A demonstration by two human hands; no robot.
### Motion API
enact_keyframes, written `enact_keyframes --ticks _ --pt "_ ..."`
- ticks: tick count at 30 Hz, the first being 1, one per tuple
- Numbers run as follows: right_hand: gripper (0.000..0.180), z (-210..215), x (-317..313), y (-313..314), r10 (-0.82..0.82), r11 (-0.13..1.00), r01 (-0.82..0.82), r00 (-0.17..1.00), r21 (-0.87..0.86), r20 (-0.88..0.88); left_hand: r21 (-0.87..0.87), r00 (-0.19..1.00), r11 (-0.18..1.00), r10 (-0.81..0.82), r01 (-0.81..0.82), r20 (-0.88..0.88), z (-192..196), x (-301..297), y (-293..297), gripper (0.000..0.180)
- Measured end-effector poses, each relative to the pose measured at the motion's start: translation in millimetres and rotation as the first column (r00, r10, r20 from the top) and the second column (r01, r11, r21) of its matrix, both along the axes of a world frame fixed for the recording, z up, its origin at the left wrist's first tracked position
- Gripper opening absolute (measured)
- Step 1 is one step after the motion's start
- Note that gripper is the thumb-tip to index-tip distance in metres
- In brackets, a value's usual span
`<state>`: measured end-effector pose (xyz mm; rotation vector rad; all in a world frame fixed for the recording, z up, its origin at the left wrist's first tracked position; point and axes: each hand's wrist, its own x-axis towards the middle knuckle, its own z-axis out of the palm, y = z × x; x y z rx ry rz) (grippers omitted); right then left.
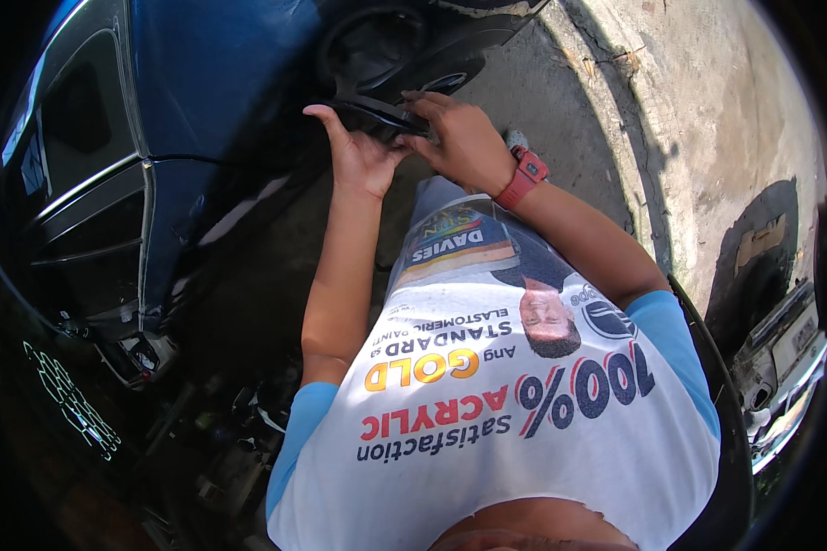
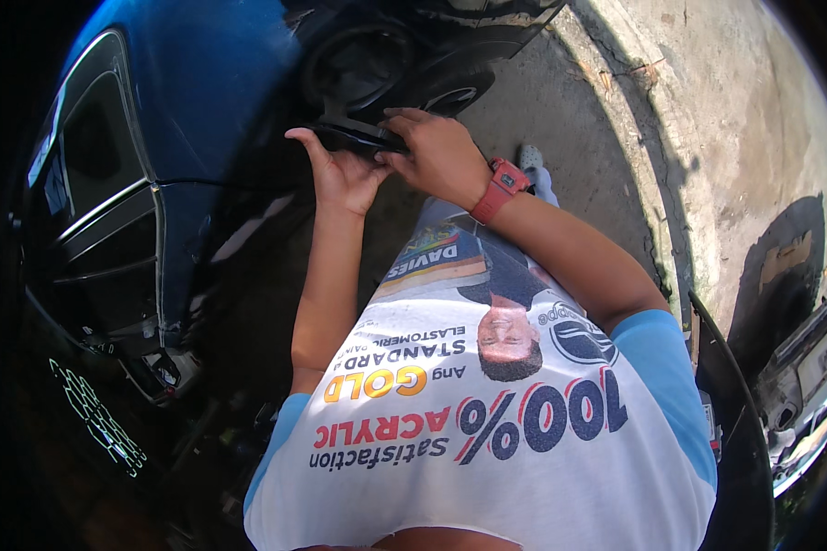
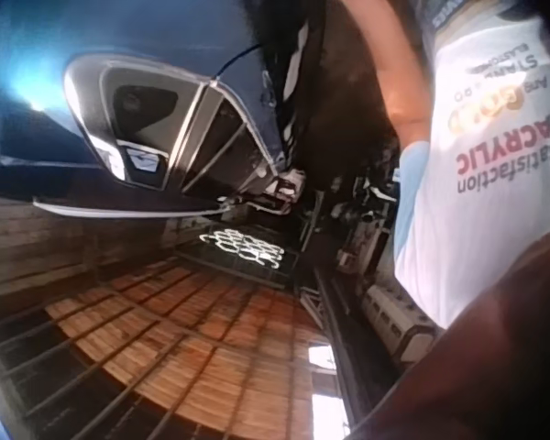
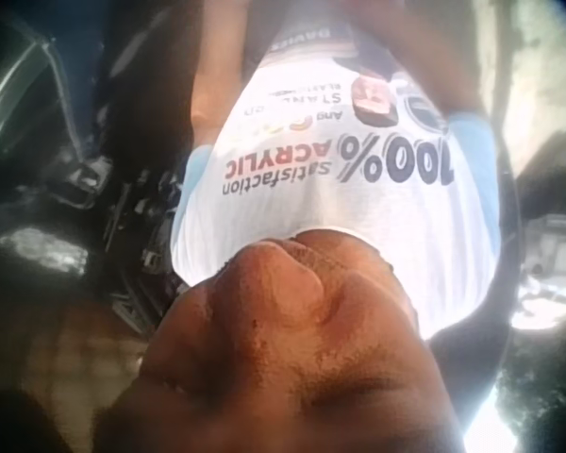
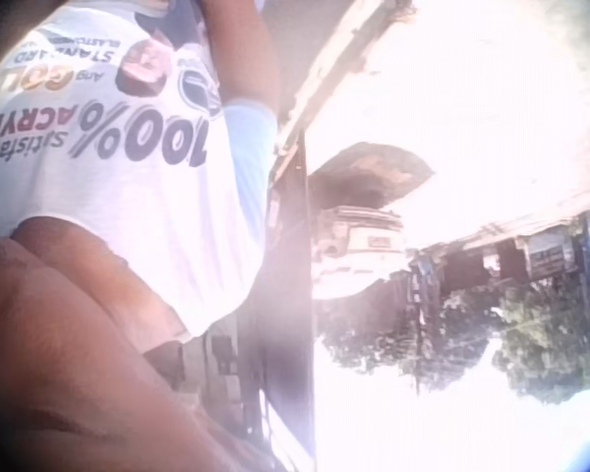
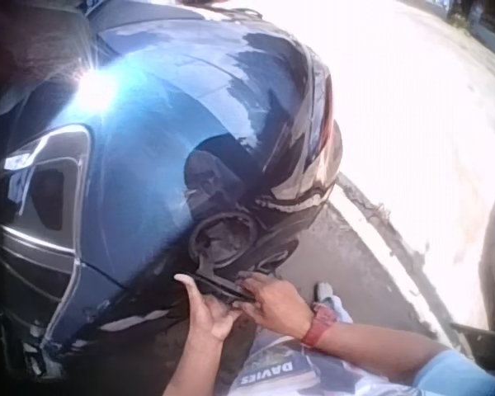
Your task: The person removes a fuel filler door from a car, inspects the internal components, and attempts to reassemble the parts. They manipulate the door and a plastic insert, trying to fit them together before placing the assembly back into the fuel filler opening.
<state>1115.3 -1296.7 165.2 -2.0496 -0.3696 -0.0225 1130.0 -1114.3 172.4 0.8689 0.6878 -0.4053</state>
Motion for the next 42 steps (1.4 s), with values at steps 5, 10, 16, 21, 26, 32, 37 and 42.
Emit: enact_keyframes --ticks 5,10,16,21,26,32,37,42 --pt "0.039 -6 8 -6 -0.011 0.999 0.013 0.999 0.050 -0.032 -0.140 0.995 0.989 0.065 -0.054 0.081 -16 -13 0 0.088" --pt "0.039 -3 11 -8 0.012 0.997 -0.003 0.993 0.075 -0.117 -0.112 0.991 0.990 0.098 -0.087 0.096 -27 -12 -2 0.074" --pt "0.037 -2 14 4 -0.056 0.997 0.055 0.998 -0.051 -0.025 -0.148 0.996 0.989 0.042 -0.031 0.078 -44 -9 2 0.096" --pt "0.037 -3 19 3 -0.100 0.993 0.096 0.993 -0.065 -0.059 -0.080 0.995 0.996 -0.019 0.026 0.095 -37 -1 -2 0.107" --pt "0.036 -10 22 2 -0.095 0.995 0.093 0.995 -0.038 -0.032 -0.082 0.991 0.995 -0.054 0.064 0.120 -49 4 3 0.111" --pt "0.040 -4 23 2 -0.101 0.992 0.096 0.993 -0.077 -0.067 -0.070 0.991 0.997 -0.031 0.040 0.127 -55 5 1 0.108" --pt "0.044 -22 18 -4 -0.090 0.995 0.093 0.994 0.042 -0.058 -0.020 0.982 0.999 -0.042 0.047 0.184 -52 5 -3 0.108" --pt "0.044 -12 23 -5 -0.129 0.992 0.127 0.984 -0.030 -0.124 -0.040 0.992 0.999 -0.020 0.026 0.125 -54 12 -8 0.109"
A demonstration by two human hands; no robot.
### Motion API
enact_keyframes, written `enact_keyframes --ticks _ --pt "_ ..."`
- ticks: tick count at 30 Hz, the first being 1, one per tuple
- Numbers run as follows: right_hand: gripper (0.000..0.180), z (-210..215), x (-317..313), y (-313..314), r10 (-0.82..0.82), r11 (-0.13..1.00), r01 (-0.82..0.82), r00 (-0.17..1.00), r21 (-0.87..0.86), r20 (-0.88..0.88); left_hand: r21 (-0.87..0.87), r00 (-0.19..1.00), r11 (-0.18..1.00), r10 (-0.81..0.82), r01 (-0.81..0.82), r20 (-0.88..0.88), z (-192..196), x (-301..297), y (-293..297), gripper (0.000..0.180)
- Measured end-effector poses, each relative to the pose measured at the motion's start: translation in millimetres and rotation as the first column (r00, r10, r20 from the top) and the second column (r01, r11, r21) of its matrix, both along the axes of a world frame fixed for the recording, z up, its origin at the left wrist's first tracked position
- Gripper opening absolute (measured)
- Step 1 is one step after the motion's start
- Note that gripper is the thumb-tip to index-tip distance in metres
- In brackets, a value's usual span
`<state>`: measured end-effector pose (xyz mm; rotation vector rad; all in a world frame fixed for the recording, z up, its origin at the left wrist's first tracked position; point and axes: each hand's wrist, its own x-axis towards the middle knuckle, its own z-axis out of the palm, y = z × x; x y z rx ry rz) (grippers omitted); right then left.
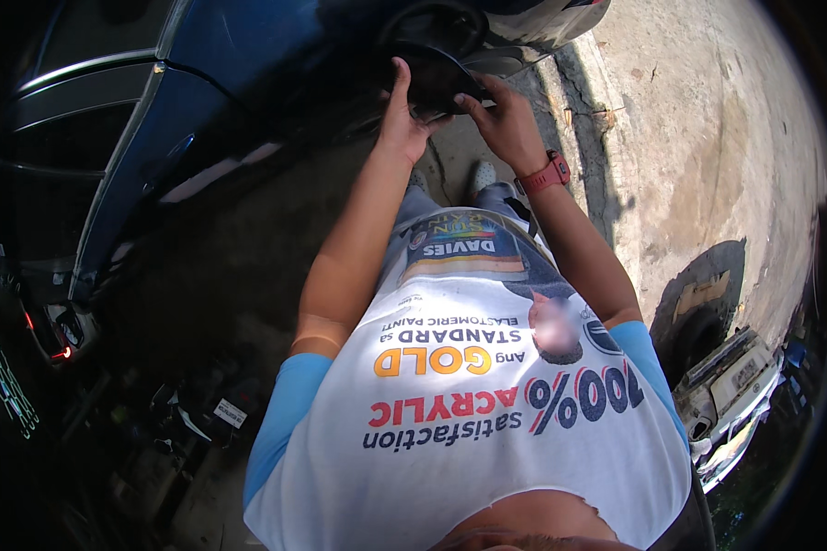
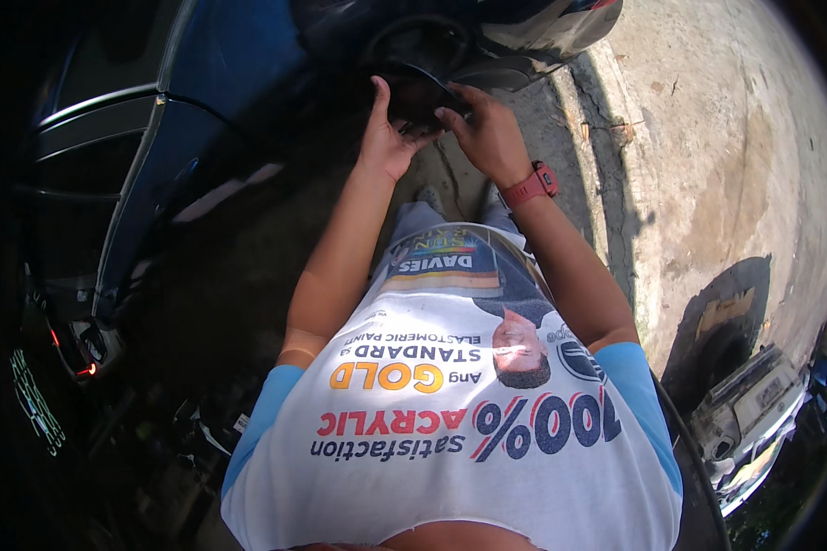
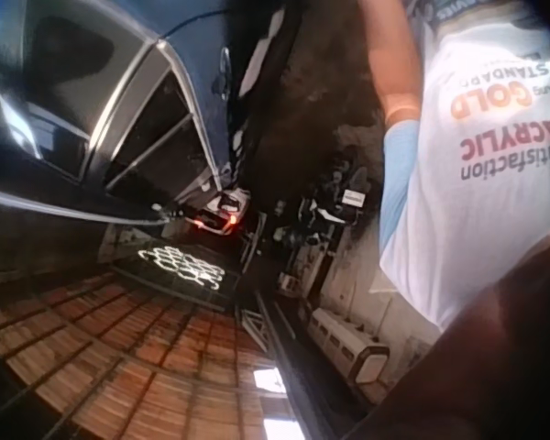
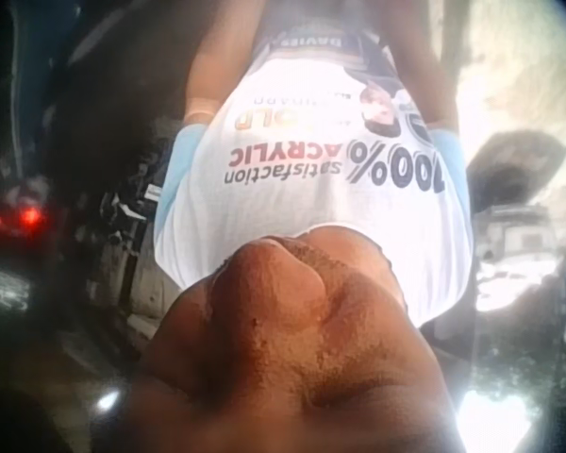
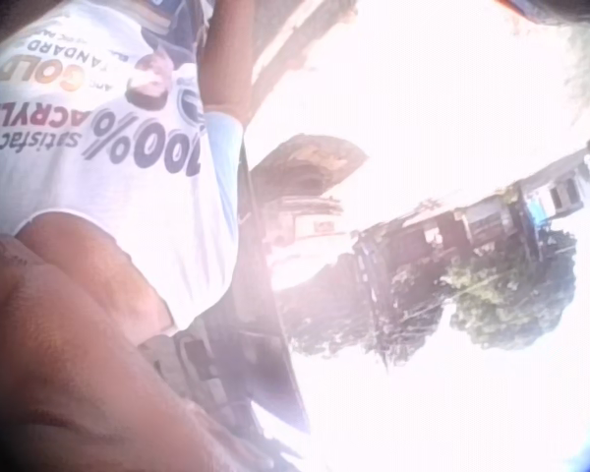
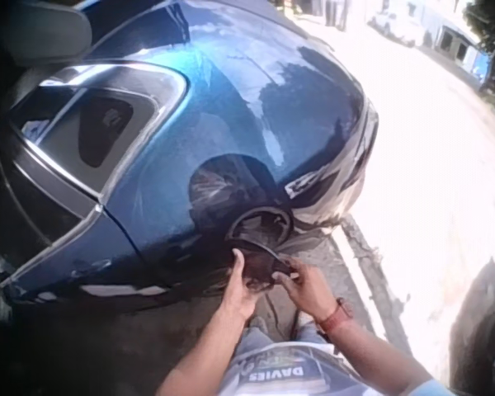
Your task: The person removes a fuel filler door from a car, inspects the internal components, and attempts to reassemble the parts. They manipulate the door and a plastic insert, trying to fit them together before placing the assembly back into the fuel filler opening.
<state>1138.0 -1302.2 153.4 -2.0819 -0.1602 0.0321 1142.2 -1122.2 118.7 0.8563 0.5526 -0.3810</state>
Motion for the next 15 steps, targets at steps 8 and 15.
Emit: enact_keyframes --ticks 8,15 --pt "0.050 -4 4 -1 0.019 0.999 -0.021 0.999 0.039 0.046 -0.074 0.998 0.997 -0.016 0.019 0.053 0 -2 -1 0.104" --pt "0.074 -5 -2 -17 0.221 0.973 -0.224 0.974 0.047 0.056 -0.141 0.997 0.989 0.057 -0.049 0.054 1 -16 -4 0.105"
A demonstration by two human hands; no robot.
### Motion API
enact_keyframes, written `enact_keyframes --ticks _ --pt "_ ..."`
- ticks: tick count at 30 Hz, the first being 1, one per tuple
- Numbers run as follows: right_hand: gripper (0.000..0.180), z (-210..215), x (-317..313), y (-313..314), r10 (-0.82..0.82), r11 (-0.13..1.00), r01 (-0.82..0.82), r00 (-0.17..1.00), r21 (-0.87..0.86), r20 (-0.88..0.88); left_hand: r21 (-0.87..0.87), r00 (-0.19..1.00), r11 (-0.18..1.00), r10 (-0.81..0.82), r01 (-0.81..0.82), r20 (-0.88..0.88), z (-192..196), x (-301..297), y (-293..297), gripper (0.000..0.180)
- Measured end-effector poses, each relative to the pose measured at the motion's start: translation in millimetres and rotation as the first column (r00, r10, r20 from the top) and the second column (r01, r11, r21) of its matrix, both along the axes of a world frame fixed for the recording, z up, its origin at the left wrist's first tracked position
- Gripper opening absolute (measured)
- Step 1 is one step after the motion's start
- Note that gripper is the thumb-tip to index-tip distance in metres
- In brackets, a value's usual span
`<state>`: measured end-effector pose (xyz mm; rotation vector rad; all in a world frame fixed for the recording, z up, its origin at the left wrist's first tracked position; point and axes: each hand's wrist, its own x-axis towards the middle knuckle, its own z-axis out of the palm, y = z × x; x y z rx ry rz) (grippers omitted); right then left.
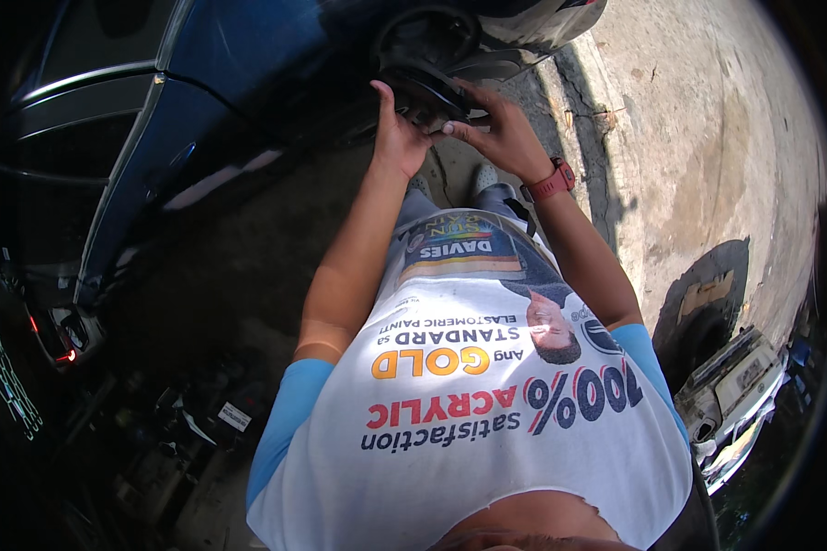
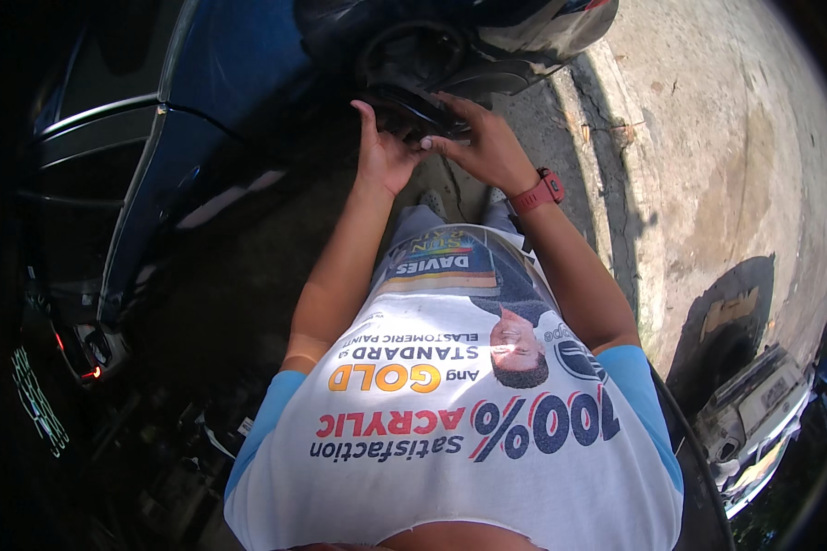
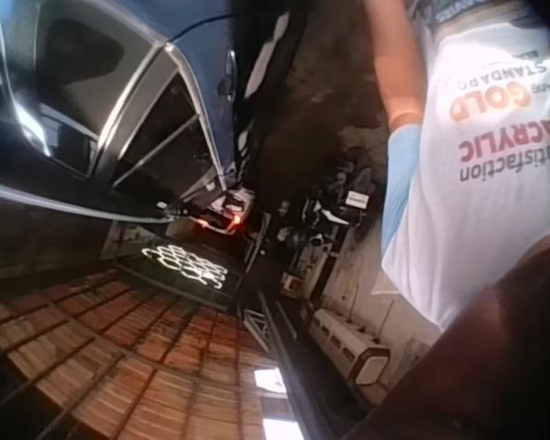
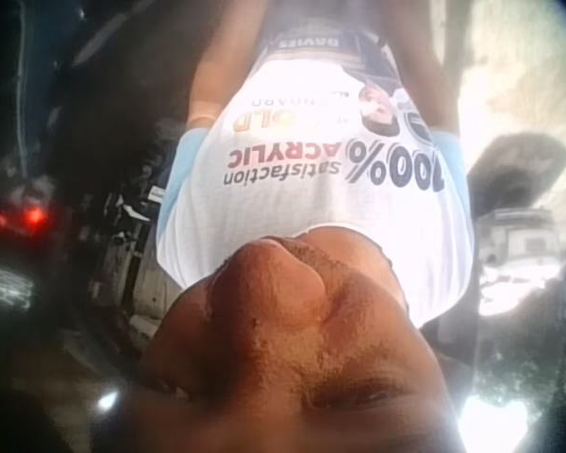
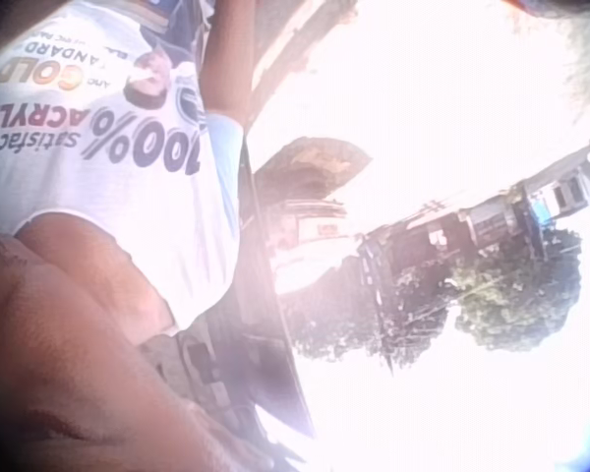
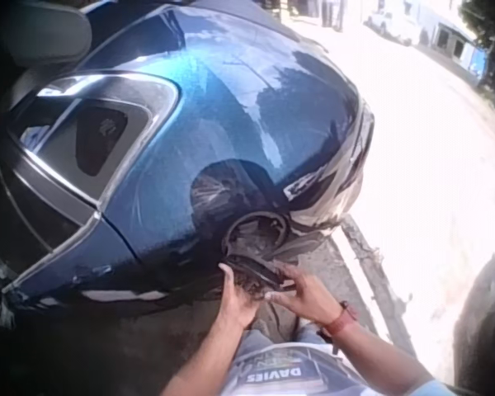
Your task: The person removes a fuel filler door from a car, inspects the internal components, and attempts to reassemble the parts. They manipulate the door and a plastic insert, trying to fit them together before placing the assembly back into the fuel filler opening.
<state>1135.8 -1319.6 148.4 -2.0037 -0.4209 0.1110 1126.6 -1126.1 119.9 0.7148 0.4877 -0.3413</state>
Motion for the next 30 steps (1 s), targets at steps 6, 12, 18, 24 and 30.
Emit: enact_keyframes --ticks 6,12,18,24,30 --pt "0.073 2 -1 -5 0.093 0.985 -0.065 0.980 0.159 -0.174 -0.062 0.998 0.997 0.038 -0.035 0.051 -3 -12 2 0.116" --pt "0.061 10 -1 -5 0.163 0.956 -0.074 0.939 0.284 -0.304 -0.286 0.991 0.951 0.133 -0.118 0.031 -16 -28 16 0.108" --pt "0.044 -2 14 -4 0.164 0.952 -0.061 0.929 0.300 -0.331 -0.471 0.973 0.865 0.224 -0.172 0.055 -30 -51 29 0.100" --pt "0.040 -6 23 -7 0.232 0.922 -0.076 0.892 0.379 -0.387 -0.574 0.944 0.810 0.270 -0.117 0.189 -20 -82 28 0.117" --pt "0.040 -13 37 -17 0.262 0.931 -0.093 0.845 0.354 -0.466 -0.667 0.927 0.743 0.292 -0.064 0.237 -20 -99 33 0.127"
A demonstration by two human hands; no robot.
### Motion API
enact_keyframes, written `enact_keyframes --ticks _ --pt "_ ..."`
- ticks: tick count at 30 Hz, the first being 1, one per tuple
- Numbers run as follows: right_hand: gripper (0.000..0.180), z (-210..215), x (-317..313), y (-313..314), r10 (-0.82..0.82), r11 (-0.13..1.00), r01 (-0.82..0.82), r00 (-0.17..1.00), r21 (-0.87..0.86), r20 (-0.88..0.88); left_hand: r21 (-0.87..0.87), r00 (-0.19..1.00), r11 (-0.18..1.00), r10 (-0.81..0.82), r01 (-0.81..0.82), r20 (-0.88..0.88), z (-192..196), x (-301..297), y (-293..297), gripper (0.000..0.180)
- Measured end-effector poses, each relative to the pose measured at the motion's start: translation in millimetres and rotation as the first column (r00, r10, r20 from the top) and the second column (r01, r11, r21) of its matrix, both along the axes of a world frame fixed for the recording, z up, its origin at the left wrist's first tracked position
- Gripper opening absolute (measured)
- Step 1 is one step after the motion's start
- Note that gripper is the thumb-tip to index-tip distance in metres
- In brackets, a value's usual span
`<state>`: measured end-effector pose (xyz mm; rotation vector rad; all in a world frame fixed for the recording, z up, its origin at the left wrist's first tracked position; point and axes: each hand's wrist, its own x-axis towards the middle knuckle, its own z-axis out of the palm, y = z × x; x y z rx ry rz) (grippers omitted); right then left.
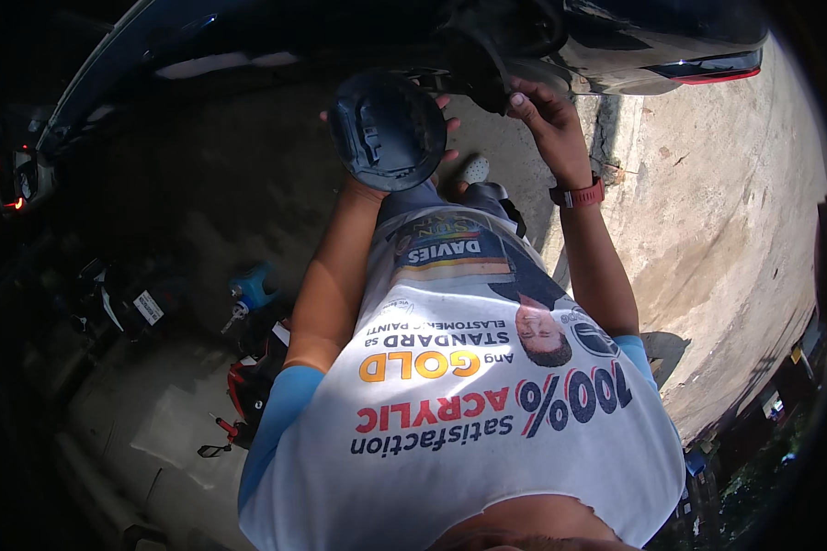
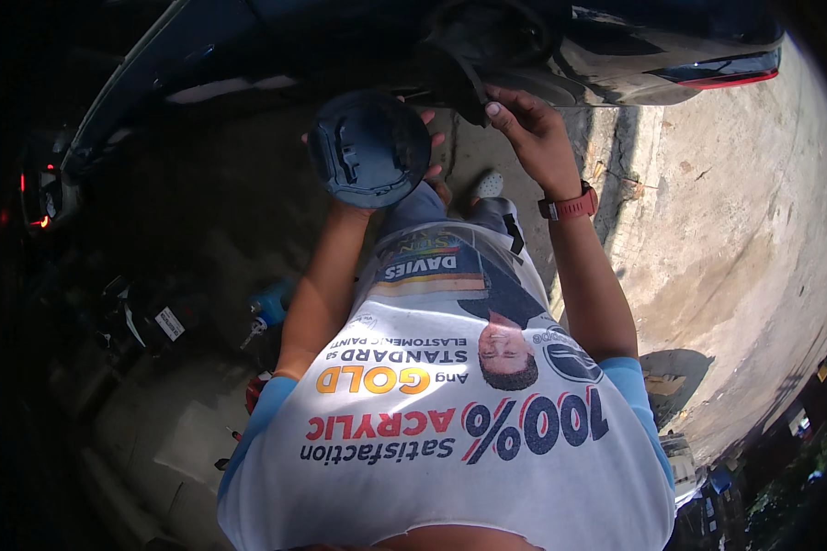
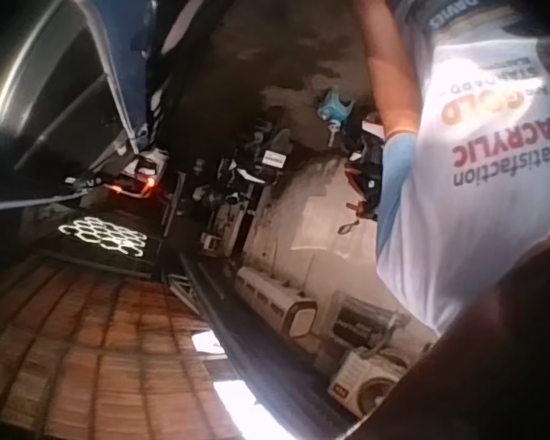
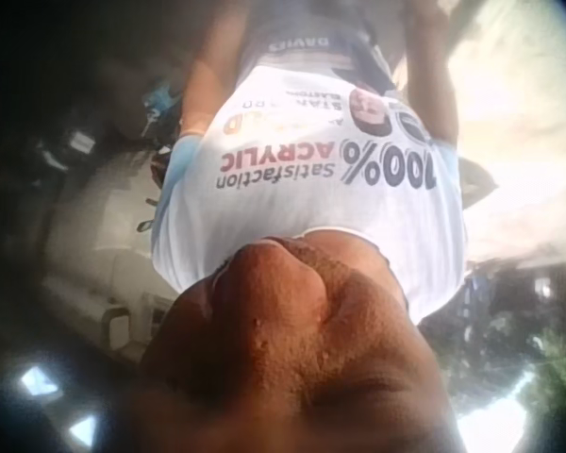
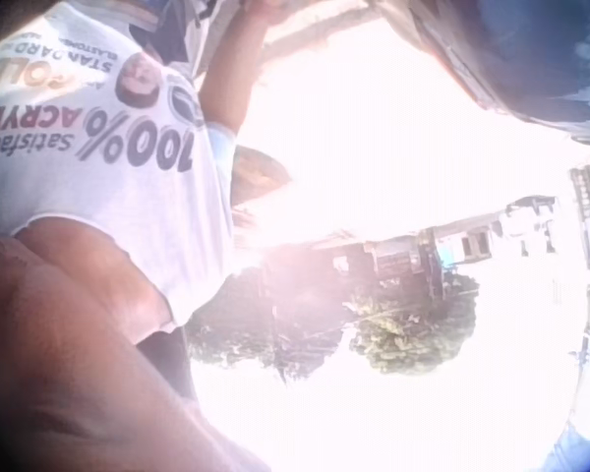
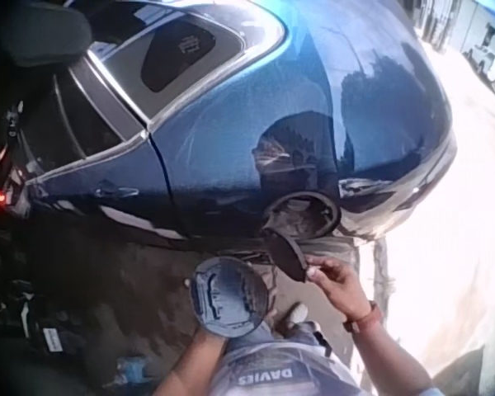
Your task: The person removes a fuel filler door from a car, inspects the internal components, and attempts to reassemble the parts. They manipulate the door and a plastic insert, trying to fit them together before placing the assembly back into the fuel filler opening.
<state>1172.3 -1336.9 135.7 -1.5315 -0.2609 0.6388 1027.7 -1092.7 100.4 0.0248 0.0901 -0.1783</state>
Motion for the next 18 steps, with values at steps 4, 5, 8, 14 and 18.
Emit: enact_keyframes --ticks 4,5,8,14,18 --pt "0.041 8 -1 -1 0.027 0.999 -0.029 0.997 -0.037 -0.066 -0.044 0.999 0.999 0.018 -0.019 -0.038 -3 -3 -1 0.125" --pt "0.041 9 -1 -1 0.035 0.998 -0.038 0.996 -0.039 -0.080 -0.051 0.998 0.998 0.018 -0.021 -0.053 -6 -3 0 0.124" --pt "0.040 11 -8 7 0.053 0.997 -0.060 0.991 -0.056 -0.126 -0.032 0.993 0.999 0.007 -0.011 -0.119 -16 0 10 0.122" --pt "0.036 16 -10 1 0.036 0.998 -0.044 0.985 -0.047 -0.167 -0.031 0.977 0.999 -0.038 0.033 -0.207 -21 9 7 0.113" --pt "0.038 11 -5 -10 0.033 0.999 -0.041 0.976 -0.034 -0.216 -0.152 0.989 0.988 -0.042 0.020 -0.140 -38 8 -5 0.113"
